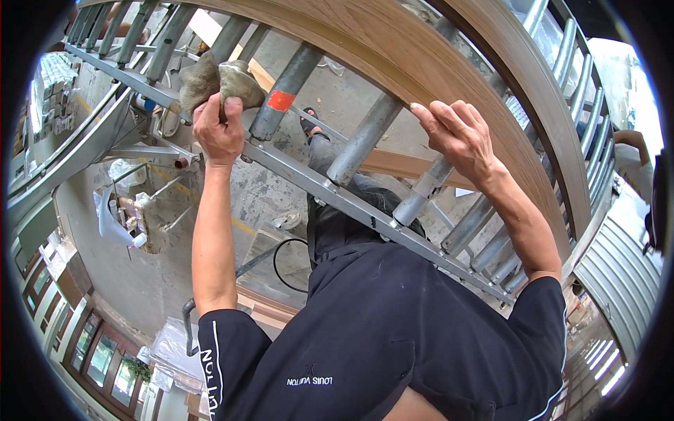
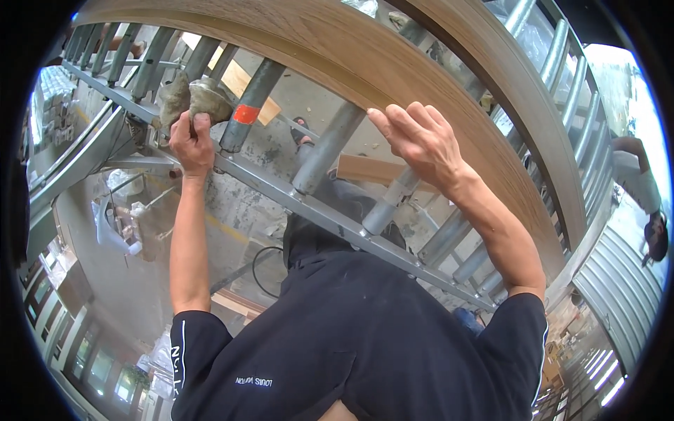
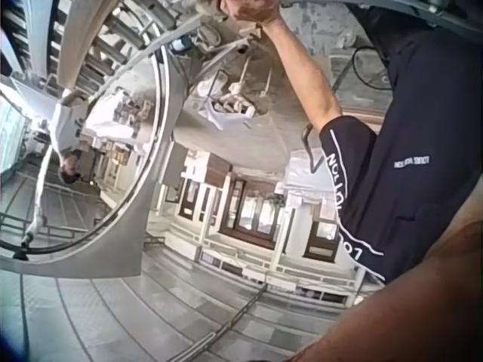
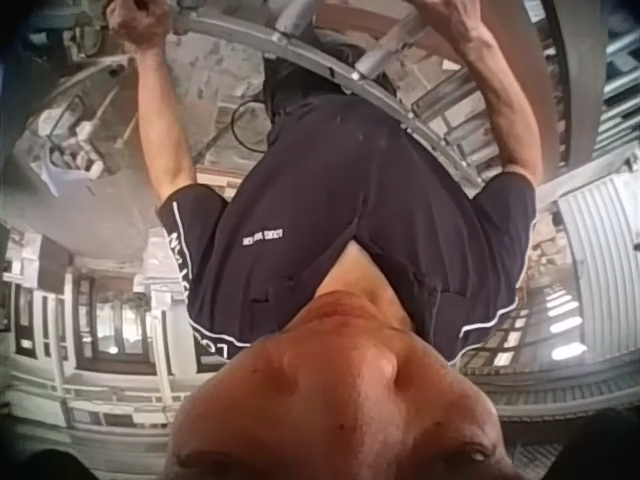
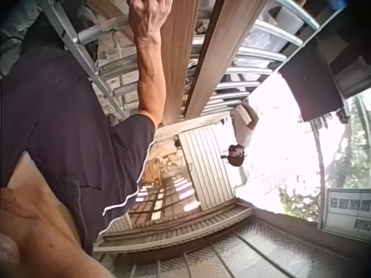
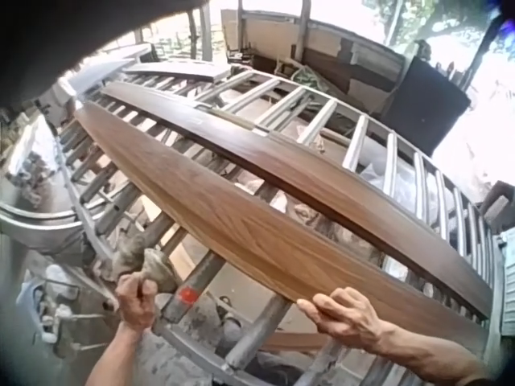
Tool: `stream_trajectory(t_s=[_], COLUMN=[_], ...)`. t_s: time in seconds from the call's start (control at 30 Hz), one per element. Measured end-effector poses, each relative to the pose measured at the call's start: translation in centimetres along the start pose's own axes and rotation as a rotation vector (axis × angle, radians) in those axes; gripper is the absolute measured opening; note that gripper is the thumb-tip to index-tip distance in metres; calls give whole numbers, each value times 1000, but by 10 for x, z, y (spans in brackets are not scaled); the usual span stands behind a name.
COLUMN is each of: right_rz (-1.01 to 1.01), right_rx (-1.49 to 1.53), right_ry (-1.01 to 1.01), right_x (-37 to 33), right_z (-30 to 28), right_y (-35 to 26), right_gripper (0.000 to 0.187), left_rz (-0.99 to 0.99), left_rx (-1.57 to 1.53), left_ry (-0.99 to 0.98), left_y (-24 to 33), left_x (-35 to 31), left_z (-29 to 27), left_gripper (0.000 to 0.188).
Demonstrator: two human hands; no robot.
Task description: Applying sealant to wooden planks and mounting them onto a curved metal staircase frame, then cleaning the surfaces with a rag.
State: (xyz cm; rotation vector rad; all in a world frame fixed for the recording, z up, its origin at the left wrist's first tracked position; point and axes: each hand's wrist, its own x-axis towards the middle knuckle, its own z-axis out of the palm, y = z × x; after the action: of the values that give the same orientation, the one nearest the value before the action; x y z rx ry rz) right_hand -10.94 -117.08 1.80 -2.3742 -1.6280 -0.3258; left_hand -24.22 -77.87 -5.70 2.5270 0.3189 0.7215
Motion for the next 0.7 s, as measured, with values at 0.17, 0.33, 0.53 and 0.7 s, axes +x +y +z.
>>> stream_trajectory(t_s=[0.17, 0.33, 0.53, 0.7], right_rz=[-46, -89, -96, -83], right_rx=[-40, -26, -36, 0], right_ry=[10, -9, 13, 109], right_x=[18, 45, 76, 115], right_z=[9, 23, 35, 57], right_y=[4, 5, 3, 2], right_gripper=[59, 62, 59, 51], left_rz=[1, 21, 19, 8], left_rx=[-13, -4, -21, -20], left_ry=[21, 37, 30, 13], left_y=[1, 1, 1, 1], left_x=[1, 2, 3, 3], left_z=[1, 0, -1, 1], left_gripper=[17, 17, 17, 18])
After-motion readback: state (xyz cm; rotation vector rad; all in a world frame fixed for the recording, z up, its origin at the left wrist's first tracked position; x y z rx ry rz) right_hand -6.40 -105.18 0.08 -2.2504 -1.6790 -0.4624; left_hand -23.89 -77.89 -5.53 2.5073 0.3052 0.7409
